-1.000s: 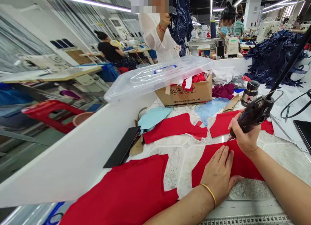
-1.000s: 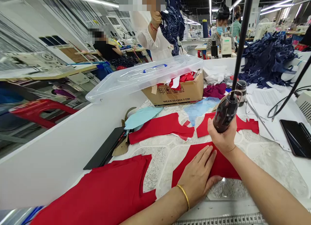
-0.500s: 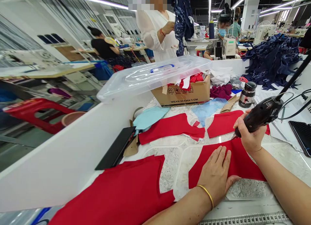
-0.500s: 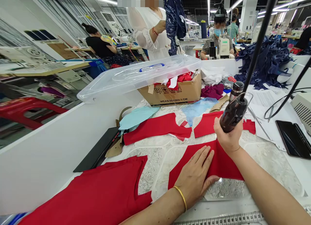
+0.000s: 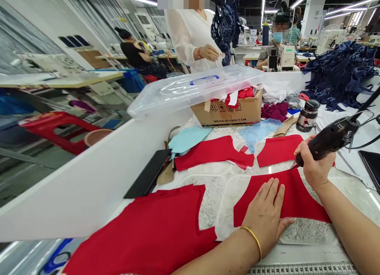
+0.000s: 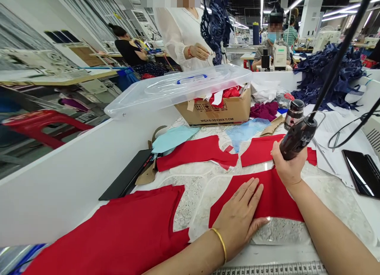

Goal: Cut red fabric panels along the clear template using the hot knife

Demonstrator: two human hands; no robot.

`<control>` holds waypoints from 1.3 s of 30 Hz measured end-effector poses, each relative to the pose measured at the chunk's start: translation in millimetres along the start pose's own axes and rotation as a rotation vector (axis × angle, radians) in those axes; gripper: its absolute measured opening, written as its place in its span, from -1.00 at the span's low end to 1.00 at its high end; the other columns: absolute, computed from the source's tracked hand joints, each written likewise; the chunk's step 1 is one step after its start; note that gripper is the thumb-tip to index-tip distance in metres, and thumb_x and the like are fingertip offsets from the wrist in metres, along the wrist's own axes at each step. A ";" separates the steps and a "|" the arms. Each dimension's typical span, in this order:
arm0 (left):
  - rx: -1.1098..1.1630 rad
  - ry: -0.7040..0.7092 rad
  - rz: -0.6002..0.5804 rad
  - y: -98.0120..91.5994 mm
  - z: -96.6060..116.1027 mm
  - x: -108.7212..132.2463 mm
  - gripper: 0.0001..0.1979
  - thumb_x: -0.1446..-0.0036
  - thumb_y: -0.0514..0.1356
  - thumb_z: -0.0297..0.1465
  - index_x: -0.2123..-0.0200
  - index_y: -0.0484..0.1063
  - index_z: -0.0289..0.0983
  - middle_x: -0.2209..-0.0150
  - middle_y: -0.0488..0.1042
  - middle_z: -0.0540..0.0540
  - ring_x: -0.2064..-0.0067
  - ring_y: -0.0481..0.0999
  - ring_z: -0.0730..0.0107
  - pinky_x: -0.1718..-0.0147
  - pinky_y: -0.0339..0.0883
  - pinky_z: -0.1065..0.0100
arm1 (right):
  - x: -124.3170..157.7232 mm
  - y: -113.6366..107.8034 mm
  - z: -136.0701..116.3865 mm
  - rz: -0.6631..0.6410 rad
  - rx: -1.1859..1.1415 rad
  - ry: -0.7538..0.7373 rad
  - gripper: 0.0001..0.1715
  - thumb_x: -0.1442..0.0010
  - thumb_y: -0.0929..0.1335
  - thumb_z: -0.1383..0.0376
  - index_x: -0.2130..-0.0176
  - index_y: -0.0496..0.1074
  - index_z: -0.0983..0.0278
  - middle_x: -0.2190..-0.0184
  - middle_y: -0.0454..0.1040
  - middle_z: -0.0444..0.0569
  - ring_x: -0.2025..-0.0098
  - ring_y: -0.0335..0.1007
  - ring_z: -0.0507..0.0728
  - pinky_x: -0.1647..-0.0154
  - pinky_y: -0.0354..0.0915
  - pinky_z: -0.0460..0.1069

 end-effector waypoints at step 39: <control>0.647 0.048 0.110 0.0 -72.3 39.7 -0.61 -0.38 0.07 -0.51 -0.22 0.41 -0.26 -0.25 0.44 -0.26 -0.34 0.36 0.08 -0.32 0.32 -0.02 | 99.6 43.8 -80.6 -0.347 -0.250 0.187 -0.59 -0.22 0.45 0.27 -0.04 0.33 0.13 0.46 0.41 -0.20 0.42 0.47 0.11 0.29 0.50 0.10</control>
Point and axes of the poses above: each hand's wrist, its own x-axis away from the middle knuckle, its own y-axis out of the palm, z = x × y, the point moved 1 cm from there along -x, towards the middle knuckle
